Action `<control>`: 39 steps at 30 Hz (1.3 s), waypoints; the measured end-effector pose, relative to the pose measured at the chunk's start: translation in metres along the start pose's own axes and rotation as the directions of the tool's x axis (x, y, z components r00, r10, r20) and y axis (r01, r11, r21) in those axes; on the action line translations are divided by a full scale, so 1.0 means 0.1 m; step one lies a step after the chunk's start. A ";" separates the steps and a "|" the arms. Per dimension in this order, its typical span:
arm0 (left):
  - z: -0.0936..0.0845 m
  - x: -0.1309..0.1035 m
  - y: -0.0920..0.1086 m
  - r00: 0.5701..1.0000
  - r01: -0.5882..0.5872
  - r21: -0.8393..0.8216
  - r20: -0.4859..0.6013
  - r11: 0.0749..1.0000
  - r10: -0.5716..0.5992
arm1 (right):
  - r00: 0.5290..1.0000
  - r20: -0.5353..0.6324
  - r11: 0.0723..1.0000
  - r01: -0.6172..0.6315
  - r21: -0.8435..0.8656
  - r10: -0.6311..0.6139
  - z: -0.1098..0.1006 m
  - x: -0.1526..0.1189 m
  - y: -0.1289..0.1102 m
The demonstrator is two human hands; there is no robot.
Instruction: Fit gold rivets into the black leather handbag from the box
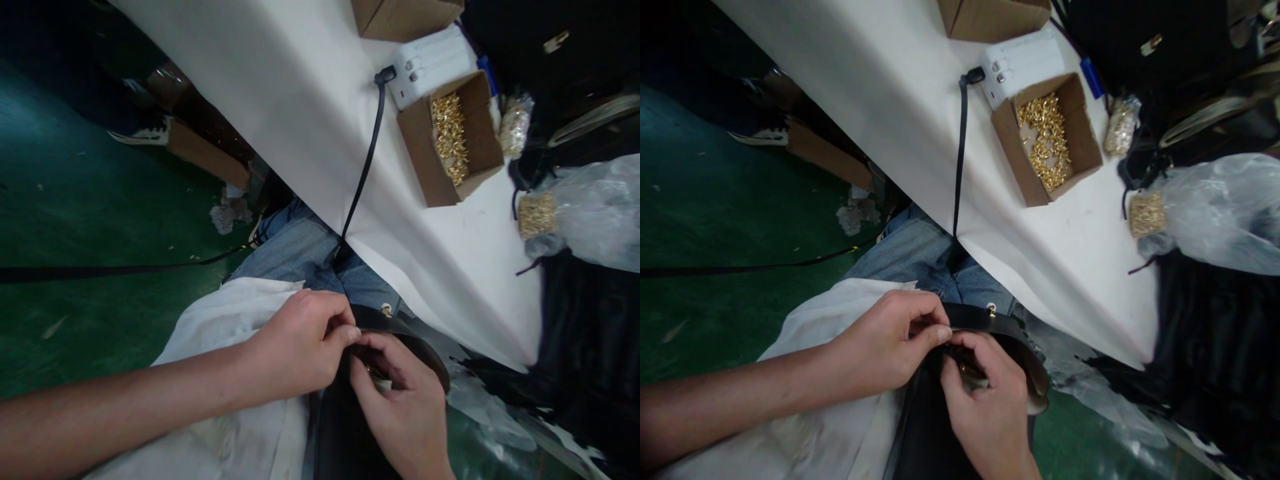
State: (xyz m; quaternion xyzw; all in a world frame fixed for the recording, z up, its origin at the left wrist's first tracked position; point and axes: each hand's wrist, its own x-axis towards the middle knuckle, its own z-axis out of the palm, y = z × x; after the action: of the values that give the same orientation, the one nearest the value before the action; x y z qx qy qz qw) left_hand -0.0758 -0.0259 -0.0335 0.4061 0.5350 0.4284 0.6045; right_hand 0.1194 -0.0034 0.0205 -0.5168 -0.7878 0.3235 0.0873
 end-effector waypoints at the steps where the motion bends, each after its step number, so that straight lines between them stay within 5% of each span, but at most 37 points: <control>1: 0.00 0.00 0.01 1.000 0.004 0.002 -0.001 1.000 -0.004 | 1.000 0.011 1.000 0.014 -0.006 -0.013 0.00 0.00 -0.01; 8: -0.01 0.00 0.08 0.997 -0.081 -0.030 -0.003 0.996 0.081 | 0.974 -0.016 0.971 0.225 -0.080 -0.227 0.07 -0.03 -0.03; 11: -0.10 -0.03 0.06 0.981 -0.176 0.029 0.093 0.984 0.173 | 0.947 0.000 0.941 0.321 -0.106 -0.322 0.07 0.01 0.00; 17: -0.27 -0.08 -0.20 0.930 -0.321 0.198 0.254 0.926 0.267 | 0.964 -0.040 0.961 0.259 -0.096 -0.264 -0.01 0.06 0.10; 25: -0.17 0.09 -0.37 0.802 -0.587 0.349 0.374 0.730 0.466 | 0.981 -0.111 0.987 0.152 -0.057 -0.158 0.03 -0.10 0.31; 30: -0.12 0.16 -0.37 0.840 -0.518 0.268 0.340 0.812 0.424 | 0.948 -0.076 0.949 0.301 -0.094 -0.308 -0.01 -0.10 0.29; 39: -0.10 0.27 -0.18 0.909 -0.355 0.309 0.335 0.882 0.249 | 0.959 -0.121 0.961 0.237 -0.145 -0.255 -0.03 -0.07 0.24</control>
State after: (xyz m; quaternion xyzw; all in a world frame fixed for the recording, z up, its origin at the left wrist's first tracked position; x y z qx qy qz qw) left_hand -0.0822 -0.0054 -0.0597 0.6473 0.4410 0.3486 0.5148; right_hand 0.1424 -0.0019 0.0097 -0.4403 -0.8574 0.2218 0.1478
